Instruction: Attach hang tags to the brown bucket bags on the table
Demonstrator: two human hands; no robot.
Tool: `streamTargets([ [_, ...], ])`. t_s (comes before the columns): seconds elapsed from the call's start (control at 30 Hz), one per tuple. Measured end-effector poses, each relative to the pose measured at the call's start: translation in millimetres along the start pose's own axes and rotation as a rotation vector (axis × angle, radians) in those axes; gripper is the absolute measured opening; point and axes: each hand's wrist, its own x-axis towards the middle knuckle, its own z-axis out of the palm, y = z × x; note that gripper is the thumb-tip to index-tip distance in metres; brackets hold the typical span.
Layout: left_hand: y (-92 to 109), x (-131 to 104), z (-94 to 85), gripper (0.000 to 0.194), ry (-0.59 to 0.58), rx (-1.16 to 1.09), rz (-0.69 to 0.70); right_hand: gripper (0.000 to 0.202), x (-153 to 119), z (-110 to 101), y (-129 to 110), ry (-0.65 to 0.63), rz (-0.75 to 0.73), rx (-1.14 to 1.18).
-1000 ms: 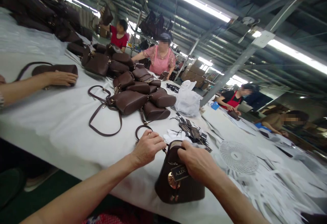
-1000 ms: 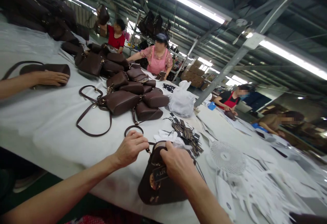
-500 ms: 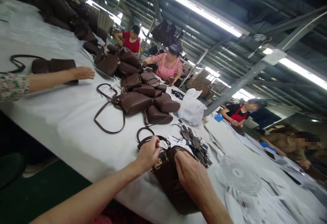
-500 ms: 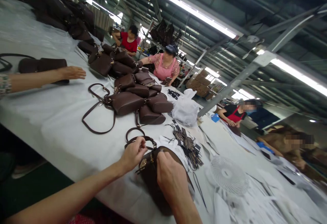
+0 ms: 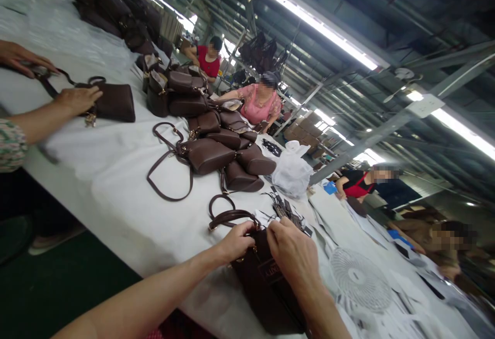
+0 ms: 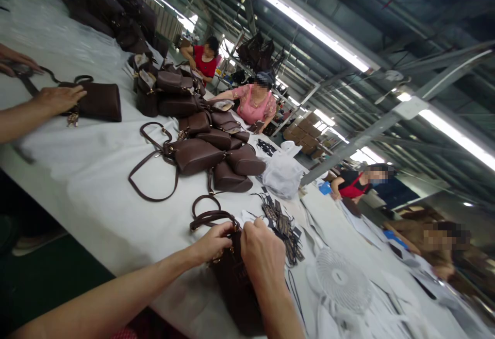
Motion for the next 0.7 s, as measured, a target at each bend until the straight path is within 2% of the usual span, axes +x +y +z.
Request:
streamTargets([
  [0.27, -4.6, 3.4, -1.9, 0.037, -0.002, 0.008, 0.033, 0.028, 30.3, -7.6, -2.0, -0.197, -0.089, -0.123],
  [0.57, 1.8, 7.5, -4.6, 0.036, 0.027, 0.018, 0.012, 0.026, 47.8, -2.4, -3.6, -0.262, -0.128, -0.077],
  [0.7, 8.1, 8.3, -3.1, 0.020, 0.034, 0.044, 0.019, 0.022, 52.7, 1.3, -4.1, -0.310, -0.107, -0.047],
])
